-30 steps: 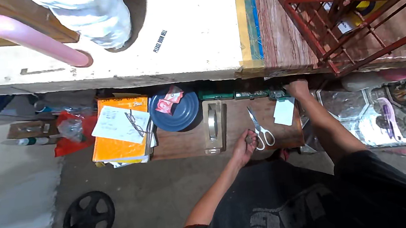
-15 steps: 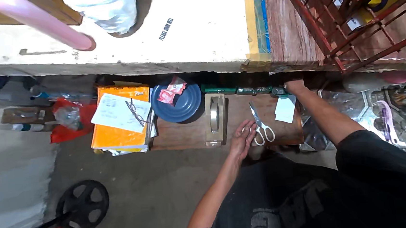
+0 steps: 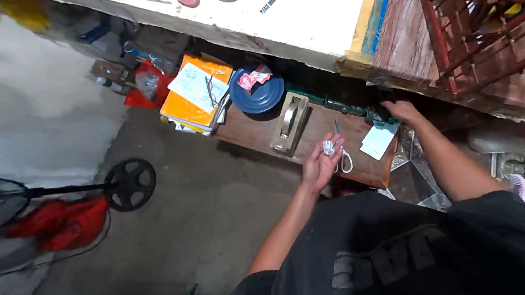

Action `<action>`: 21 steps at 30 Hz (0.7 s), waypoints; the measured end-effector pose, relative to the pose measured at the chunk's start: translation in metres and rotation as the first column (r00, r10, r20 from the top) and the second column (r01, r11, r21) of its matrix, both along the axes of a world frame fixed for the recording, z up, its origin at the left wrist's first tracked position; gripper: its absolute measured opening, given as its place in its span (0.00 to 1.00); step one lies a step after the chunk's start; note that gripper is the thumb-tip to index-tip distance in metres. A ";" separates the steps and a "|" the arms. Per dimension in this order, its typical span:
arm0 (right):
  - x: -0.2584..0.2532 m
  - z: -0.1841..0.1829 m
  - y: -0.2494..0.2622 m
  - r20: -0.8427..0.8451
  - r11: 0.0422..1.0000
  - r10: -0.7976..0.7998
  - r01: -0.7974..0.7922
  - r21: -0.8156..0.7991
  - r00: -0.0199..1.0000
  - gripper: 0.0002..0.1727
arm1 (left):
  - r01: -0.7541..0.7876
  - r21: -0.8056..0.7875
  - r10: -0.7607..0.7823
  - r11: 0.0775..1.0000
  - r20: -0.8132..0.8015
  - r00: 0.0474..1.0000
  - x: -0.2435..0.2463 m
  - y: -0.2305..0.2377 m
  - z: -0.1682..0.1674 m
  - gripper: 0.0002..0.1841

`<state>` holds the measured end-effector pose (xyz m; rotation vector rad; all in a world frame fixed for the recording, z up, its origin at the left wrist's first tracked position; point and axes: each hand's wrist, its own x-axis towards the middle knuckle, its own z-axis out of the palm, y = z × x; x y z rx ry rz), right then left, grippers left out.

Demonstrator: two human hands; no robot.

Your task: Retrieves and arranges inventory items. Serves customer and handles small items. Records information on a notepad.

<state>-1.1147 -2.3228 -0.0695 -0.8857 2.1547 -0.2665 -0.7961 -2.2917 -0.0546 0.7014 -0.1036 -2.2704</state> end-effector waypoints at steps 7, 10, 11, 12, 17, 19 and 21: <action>0.046 0.014 0.088 0.969 0.849 -0.071 0.524 -0.065 0.236 0.24 | 0.002 -0.008 -0.002 1.000 0.085 0.996 -0.043 0.028 0.007 0.27; 0.048 0.023 0.115 0.968 0.860 -0.152 0.510 0.029 0.200 0.16 | 0.040 0.006 -0.040 0.999 0.120 0.992 -0.067 0.046 0.002 0.28; 0.044 0.027 0.122 0.969 0.864 -0.147 0.502 0.028 0.198 0.13 | 0.042 0.019 -0.044 0.999 0.132 0.990 -0.077 0.051 0.000 0.28; 0.039 0.032 0.127 0.972 0.868 -0.125 0.497 0.009 0.201 0.12 | 0.038 0.038 -0.043 0.999 0.153 0.987 -0.088 0.054 0.001 0.27; 0.014 0.059 0.150 0.791 0.876 0.064 0.346 -0.337 0.608 0.03 | 0.130 0.090 -0.148 0.987 0.235 0.961 -0.132 0.070 0.018 0.28; 0.006 0.067 0.158 0.348 0.850 0.271 -0.052 -0.525 0.897 0.15 | 0.221 0.063 -0.229 0.973 0.212 0.950 -0.145 0.071 0.021 0.31; 0.004 0.073 0.166 -0.053 0.762 0.442 -0.406 -0.504 0.896 0.23 | 0.292 0.030 -0.292 0.956 0.182 0.939 -0.155 0.070 0.027 0.34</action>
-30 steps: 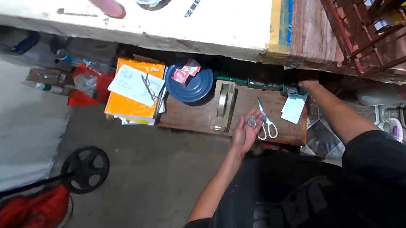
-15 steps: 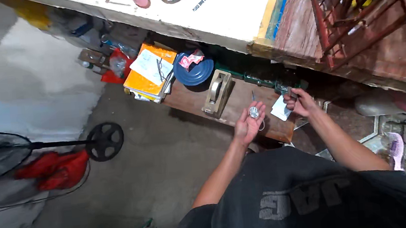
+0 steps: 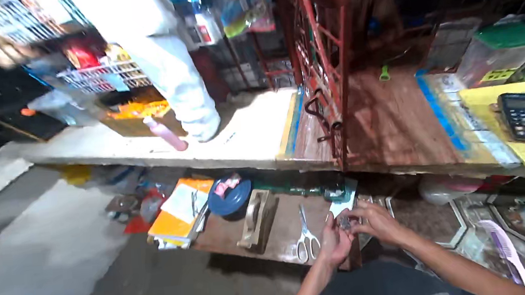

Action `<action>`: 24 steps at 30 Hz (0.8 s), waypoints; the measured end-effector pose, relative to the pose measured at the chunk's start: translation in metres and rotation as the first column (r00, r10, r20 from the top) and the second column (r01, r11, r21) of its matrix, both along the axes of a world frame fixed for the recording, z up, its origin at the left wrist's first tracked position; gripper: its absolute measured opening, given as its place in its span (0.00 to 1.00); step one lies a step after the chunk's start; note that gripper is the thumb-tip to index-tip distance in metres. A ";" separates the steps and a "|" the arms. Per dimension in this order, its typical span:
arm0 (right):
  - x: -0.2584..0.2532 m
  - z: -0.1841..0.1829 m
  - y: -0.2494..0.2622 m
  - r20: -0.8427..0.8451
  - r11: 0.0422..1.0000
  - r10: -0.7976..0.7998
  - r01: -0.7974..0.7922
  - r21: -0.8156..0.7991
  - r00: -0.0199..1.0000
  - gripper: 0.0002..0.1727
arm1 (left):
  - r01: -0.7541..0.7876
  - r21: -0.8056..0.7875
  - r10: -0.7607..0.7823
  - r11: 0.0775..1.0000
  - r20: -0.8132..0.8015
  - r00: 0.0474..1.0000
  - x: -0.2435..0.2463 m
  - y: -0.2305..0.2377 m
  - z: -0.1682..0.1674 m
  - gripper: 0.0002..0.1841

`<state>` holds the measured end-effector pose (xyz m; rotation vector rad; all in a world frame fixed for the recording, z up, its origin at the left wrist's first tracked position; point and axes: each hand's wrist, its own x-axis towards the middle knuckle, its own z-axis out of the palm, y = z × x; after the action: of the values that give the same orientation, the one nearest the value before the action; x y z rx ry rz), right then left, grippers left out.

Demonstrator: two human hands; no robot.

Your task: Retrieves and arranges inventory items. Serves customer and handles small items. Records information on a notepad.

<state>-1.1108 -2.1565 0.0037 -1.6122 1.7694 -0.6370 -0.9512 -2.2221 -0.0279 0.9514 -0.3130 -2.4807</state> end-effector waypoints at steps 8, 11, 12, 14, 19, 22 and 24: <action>-0.037 -0.004 -0.013 -0.462 0.726 0.067 -0.360 -0.585 0.885 0.12 | 0.154 -0.159 -0.147 0.975 0.059 0.987 -0.025 -0.009 0.048 0.32; -0.048 0.014 -0.024 -0.551 0.638 0.054 -0.453 -0.622 0.833 0.15 | 0.137 -0.156 -0.142 0.978 -0.023 0.990 -0.029 -0.012 0.062 0.32; -0.051 0.018 -0.026 -0.559 0.640 0.072 -0.468 -0.609 0.826 0.18 | 0.137 -0.159 -0.147 0.978 -0.055 0.988 -0.030 -0.013 0.063 0.33; -0.055 0.024 -0.031 -0.548 0.654 0.123 -0.483 -0.583 0.828 0.18 | 0.163 -0.189 -0.183 0.968 -0.090 0.979 -0.030 -0.015 0.064 0.33; -0.067 0.045 -0.044 -0.527 0.665 0.169 -0.491 -0.563 0.833 0.10 | 0.219 -0.264 -0.266 0.939 -0.159 0.951 -0.028 -0.024 0.062 0.34; -0.098 0.102 -0.062 -0.329 0.924 0.138 -0.241 -0.297 0.934 0.12 | 0.269 -0.459 -0.345 0.847 -0.088 0.934 -0.027 -0.024 0.057 0.41; -0.141 0.133 -0.107 -0.244 0.980 -0.038 -0.012 -0.199 0.969 0.11 | 0.301 -0.527 -0.309 0.795 0.075 0.948 -0.025 -0.026 0.050 0.37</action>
<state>-1.2517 -2.2635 0.1364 -1.8861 1.9457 -0.6608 -0.9764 -2.2483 0.0223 0.6774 -1.1698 -2.4514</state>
